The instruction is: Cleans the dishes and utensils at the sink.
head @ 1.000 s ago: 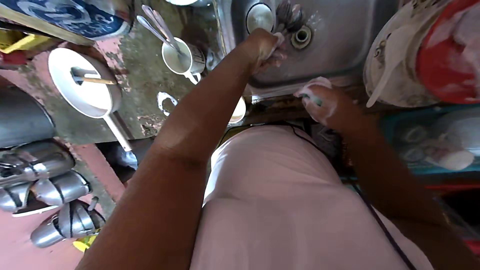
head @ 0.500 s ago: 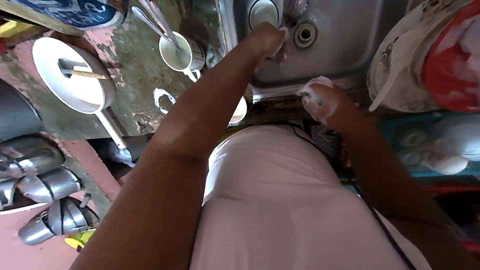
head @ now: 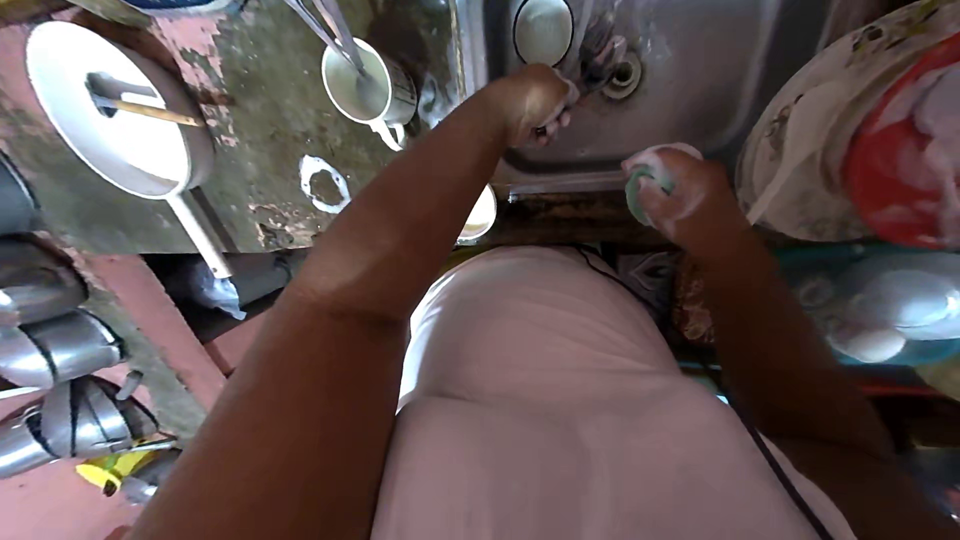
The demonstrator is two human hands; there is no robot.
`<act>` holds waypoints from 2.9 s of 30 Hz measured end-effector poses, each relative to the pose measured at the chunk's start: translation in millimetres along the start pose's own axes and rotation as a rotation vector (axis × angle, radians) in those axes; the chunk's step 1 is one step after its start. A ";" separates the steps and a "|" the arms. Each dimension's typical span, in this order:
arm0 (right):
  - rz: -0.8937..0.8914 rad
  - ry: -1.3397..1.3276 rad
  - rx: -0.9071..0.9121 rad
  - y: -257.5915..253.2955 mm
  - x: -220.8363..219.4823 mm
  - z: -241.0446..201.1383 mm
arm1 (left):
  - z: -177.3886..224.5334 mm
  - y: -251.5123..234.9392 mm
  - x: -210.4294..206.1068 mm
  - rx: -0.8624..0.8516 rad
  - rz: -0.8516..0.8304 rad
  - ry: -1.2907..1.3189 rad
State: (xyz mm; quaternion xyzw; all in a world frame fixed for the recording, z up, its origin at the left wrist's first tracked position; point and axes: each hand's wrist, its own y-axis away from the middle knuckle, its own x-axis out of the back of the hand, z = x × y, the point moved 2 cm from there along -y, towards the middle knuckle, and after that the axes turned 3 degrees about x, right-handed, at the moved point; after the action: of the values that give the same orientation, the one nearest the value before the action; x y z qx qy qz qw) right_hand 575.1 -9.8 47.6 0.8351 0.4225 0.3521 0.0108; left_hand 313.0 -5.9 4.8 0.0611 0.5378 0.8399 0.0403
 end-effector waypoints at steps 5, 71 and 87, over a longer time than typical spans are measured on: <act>0.002 0.002 0.035 -1.2 -3.3 -2.1 | -7.0 5.3 -0.1 0.009 0.074 -0.141; 0.506 -0.579 -0.220 -15.2 -34.6 3.5 | -76.7 57.5 7.5 -0.030 0.235 -0.050; 0.442 0.238 0.142 -70.7 -27.4 -36.2 | -68.8 59.1 -26.8 0.027 0.202 0.120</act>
State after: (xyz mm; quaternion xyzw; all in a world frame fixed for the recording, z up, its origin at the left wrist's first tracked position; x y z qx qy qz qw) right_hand 493.3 6.0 36.7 0.8585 0.2515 0.4113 -0.1748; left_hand 329.4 -96.0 28.4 0.0652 0.5417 0.8344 -0.0776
